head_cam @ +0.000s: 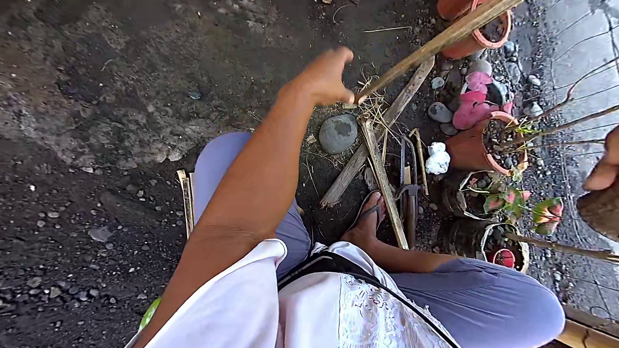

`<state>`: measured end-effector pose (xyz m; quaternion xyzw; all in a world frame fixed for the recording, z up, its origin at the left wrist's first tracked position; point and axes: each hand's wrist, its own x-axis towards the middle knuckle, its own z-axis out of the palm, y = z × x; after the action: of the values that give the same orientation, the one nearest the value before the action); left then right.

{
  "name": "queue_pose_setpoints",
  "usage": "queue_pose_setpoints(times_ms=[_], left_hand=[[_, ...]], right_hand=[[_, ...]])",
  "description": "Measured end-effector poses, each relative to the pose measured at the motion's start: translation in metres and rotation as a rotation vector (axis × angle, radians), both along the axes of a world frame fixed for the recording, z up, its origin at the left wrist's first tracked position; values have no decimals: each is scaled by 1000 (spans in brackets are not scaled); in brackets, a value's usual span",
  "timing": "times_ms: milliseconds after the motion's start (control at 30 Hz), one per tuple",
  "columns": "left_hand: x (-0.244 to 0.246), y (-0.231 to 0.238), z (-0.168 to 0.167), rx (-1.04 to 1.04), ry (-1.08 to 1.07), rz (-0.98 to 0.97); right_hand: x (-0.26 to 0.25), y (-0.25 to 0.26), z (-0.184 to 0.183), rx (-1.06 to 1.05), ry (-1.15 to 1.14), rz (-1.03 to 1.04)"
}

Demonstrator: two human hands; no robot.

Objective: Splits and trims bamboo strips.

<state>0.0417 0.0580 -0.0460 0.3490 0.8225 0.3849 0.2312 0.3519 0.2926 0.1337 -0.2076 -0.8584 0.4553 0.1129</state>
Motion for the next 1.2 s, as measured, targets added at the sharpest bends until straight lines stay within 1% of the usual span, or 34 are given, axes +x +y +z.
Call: queue_pose_setpoints(times_ms=[100,133,200,300,467,533,633,667,733,800,867,900,933,967,1000,1033,1067,1100,1133,1200], left_hand=[[12,17,-10,-379,-5,-201],[11,20,-13,-445,10,-234],[12,23,-15,-487,31,-252],[20,26,-26,-427,30,-244],[36,42,-52,-270,82,-125],[44,49,-56,-273,120,-110],[54,56,-56,-330,182,-101],[55,57,-53,-350,201,-112],[54,57,-38,-325,225,-103],[47,52,-13,-189,204,-63],[34,35,15,-33,133,-30],[26,23,26,32,113,9],[16,9,34,86,94,68],[5,-4,39,119,86,141],[-7,-16,40,140,82,225],[-16,-26,39,158,79,315],[-24,-33,38,175,73,397],[-28,-37,37,195,56,464],[-30,-39,35,220,37,510],[-33,-42,35,269,11,562]], right_hand=[[-13,-29,-9,33,-170,-72],[-20,-37,-17,78,-188,-68],[-37,-53,-29,173,-261,-48],[-54,-57,-39,215,-304,-26],[-62,-66,-41,210,-312,-45],[-61,-71,-53,210,-269,-48],[-51,-75,-75,212,-200,-51],[-45,-75,-78,206,-172,-55],[-33,-69,-69,213,-101,-45],[-15,-46,-53,239,-18,-22],[13,-1,-49,251,70,3],[21,11,-48,287,117,3],[23,11,-48,325,152,-21],[15,-5,-46,343,149,-58],[1,-26,-49,335,90,-75],[-17,-51,-59,337,7,-108],[-34,-69,-77,317,-70,-128],[-46,-73,-99,300,-120,-140],[-53,-70,-113,283,-137,-146],[-61,-60,-109,213,-127,-134]])
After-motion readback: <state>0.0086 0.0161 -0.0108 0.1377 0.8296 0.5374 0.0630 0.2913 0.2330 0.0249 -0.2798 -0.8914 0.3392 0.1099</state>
